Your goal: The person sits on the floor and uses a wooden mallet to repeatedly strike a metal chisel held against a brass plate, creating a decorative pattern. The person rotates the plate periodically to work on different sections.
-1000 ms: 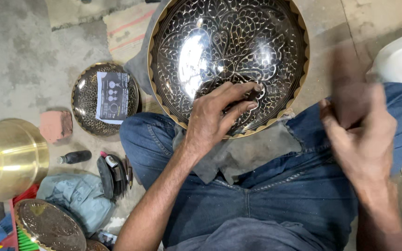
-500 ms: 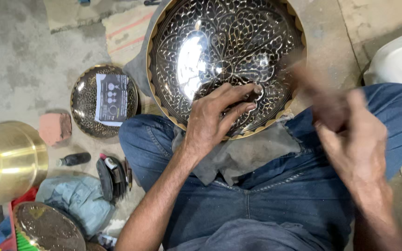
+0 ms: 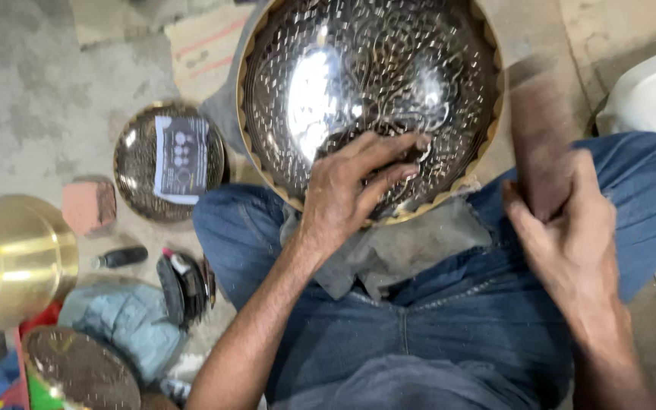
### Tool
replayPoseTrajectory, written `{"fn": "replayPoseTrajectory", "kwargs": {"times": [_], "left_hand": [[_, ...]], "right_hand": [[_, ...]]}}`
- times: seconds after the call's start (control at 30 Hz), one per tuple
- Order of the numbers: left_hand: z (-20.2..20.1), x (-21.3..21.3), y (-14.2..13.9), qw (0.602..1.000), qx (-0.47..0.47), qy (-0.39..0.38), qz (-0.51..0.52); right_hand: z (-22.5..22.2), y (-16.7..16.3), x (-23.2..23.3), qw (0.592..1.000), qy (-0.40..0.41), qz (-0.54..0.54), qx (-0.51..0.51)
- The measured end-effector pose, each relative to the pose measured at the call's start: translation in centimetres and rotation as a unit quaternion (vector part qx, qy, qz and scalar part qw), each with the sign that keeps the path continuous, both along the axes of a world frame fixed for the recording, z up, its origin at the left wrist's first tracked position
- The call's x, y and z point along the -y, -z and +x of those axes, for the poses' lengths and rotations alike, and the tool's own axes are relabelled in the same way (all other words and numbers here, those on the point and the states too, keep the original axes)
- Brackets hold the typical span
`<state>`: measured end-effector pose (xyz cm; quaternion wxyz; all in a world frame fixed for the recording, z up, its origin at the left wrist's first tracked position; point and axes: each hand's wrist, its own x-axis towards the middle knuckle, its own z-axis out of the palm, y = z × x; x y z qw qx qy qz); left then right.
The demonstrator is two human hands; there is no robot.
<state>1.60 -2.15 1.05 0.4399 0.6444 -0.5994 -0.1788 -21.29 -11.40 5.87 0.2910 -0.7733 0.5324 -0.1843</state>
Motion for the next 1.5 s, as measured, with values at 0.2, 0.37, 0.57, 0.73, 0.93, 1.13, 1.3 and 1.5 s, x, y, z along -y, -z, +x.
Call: {"fn": "replayPoseTrajectory", "kwargs": {"times": [0.2,0.37,0.57,0.73,0.93,1.13,1.3,1.5], "left_hand": [[0.1,0.1,0.8,0.998,0.030,-0.020,0.046],[-0.1,0.1,0.8,0.999,0.023,-0.022,0.024],[0.3,0.0,0.4,0.997,-0.067,-0.004,0.033],[-0.2,0.2,1.1,0.995,-0.097,-0.035,-0.004],[-0.2,0.5,2.2,0.998,-0.051,-0.044,-0.007],[0.0,0.3,2.1,0.999,-0.034,-0.033,-0.017],[-0.1,0.4,1.8,0.999,-0.025,-0.032,-0.010],[-0.2,0.3,1.8,0.999,-0.024,-0.034,-0.011]], "right_hand": [[-1.0,0.9,0.0,0.997,-0.048,-0.040,-0.043],[-1.1,0.5,-0.2,0.980,-0.109,-0.138,-0.089],[-0.8,0.3,0.1,0.967,-0.133,-0.177,-0.124],[-0.9,0.3,0.9,0.993,-0.049,-0.065,-0.089],[-0.5,-1.1,1.4,0.970,-0.143,-0.175,-0.087],[0.1,-1.8,1.9,0.965,-0.139,-0.157,-0.157],[0.2,-2.1,1.9,0.951,-0.151,-0.193,-0.187],[0.8,-1.3,1.4,0.999,0.027,-0.030,0.010]]}}
